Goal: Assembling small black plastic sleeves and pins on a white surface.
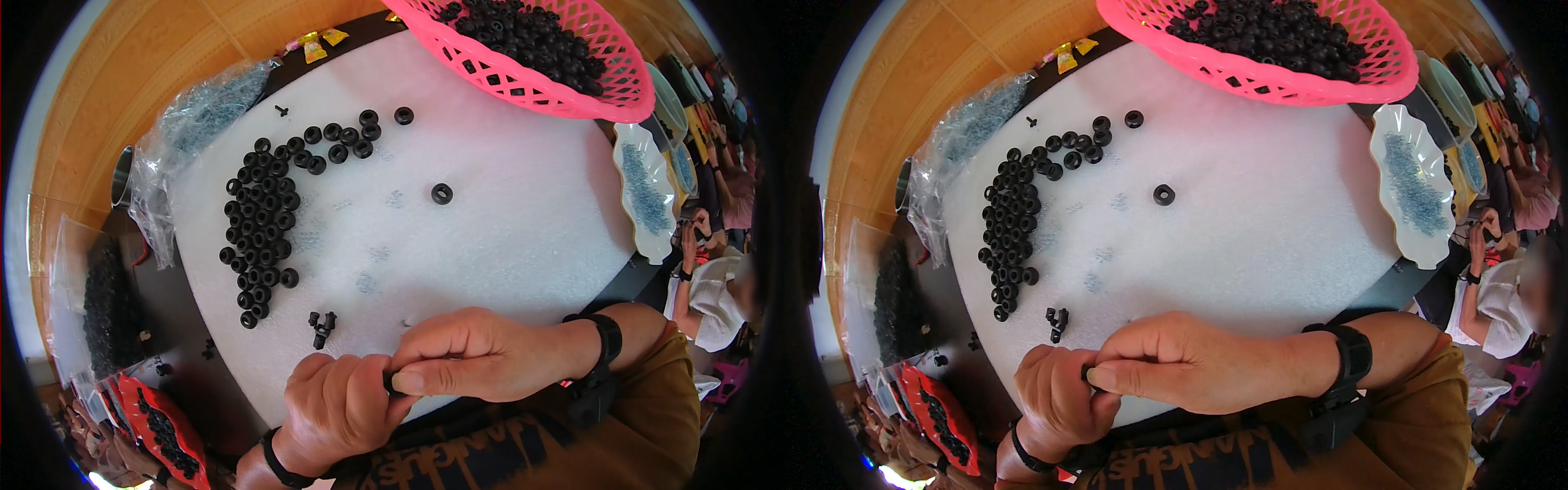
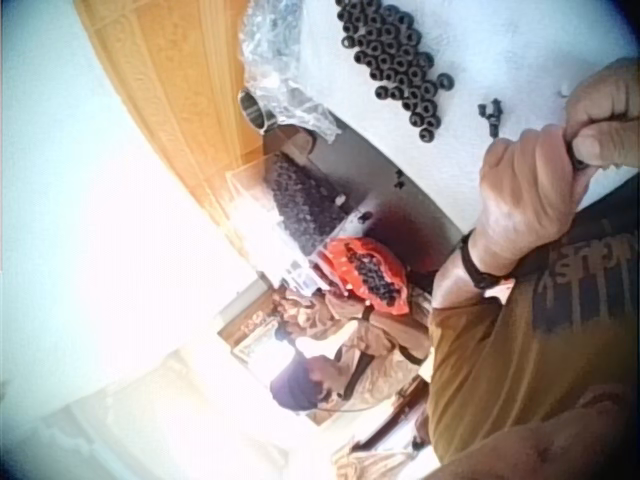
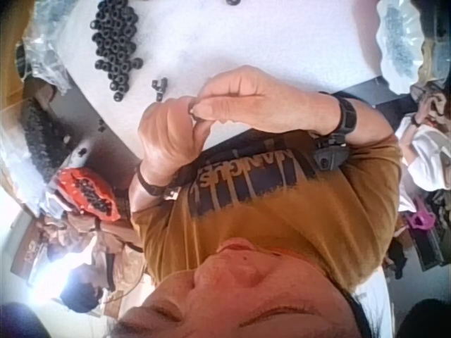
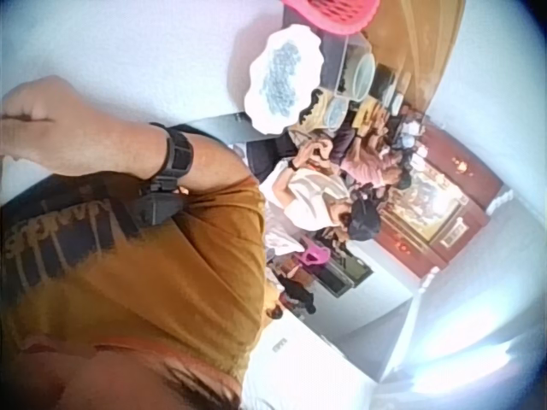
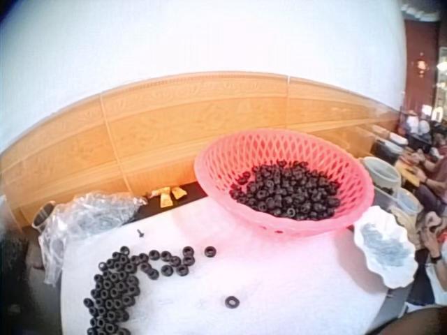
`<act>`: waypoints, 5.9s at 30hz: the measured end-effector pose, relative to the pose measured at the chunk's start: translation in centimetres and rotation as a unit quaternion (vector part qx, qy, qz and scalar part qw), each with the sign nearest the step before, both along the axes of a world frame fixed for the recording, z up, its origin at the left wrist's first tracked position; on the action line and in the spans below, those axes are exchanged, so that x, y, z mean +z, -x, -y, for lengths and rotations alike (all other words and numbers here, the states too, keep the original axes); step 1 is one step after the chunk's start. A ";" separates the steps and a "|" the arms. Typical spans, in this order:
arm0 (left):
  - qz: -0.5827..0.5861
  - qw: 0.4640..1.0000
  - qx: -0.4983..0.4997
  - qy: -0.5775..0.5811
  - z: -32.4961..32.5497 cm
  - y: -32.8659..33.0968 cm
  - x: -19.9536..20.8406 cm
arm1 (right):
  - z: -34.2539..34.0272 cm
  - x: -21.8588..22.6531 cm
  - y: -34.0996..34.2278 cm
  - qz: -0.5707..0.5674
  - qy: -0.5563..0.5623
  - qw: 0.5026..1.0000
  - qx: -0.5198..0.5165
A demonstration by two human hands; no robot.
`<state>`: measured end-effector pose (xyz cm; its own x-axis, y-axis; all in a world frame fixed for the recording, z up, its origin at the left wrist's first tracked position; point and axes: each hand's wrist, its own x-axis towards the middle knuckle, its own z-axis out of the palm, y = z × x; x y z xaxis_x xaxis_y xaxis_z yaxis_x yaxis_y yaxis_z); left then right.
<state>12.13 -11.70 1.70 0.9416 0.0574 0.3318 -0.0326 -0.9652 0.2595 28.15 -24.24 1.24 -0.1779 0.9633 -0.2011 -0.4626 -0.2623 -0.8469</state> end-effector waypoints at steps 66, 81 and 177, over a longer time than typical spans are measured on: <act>-0.022 0.953 -0.042 0.298 0.7 0.9 2.7 | 2.5 0.2 2.7 0.226 -0.188 0.946 -0.136; -0.061 0.969 -0.055 0.234 -0.3 0.3 3.7 | 2.0 0.5 1.6 0.327 -0.215 0.916 -0.086; -0.065 0.986 -0.073 0.133 -0.3 0.5 1.2 | 1.6 -0.9 1.7 0.037 -0.041 0.998 0.007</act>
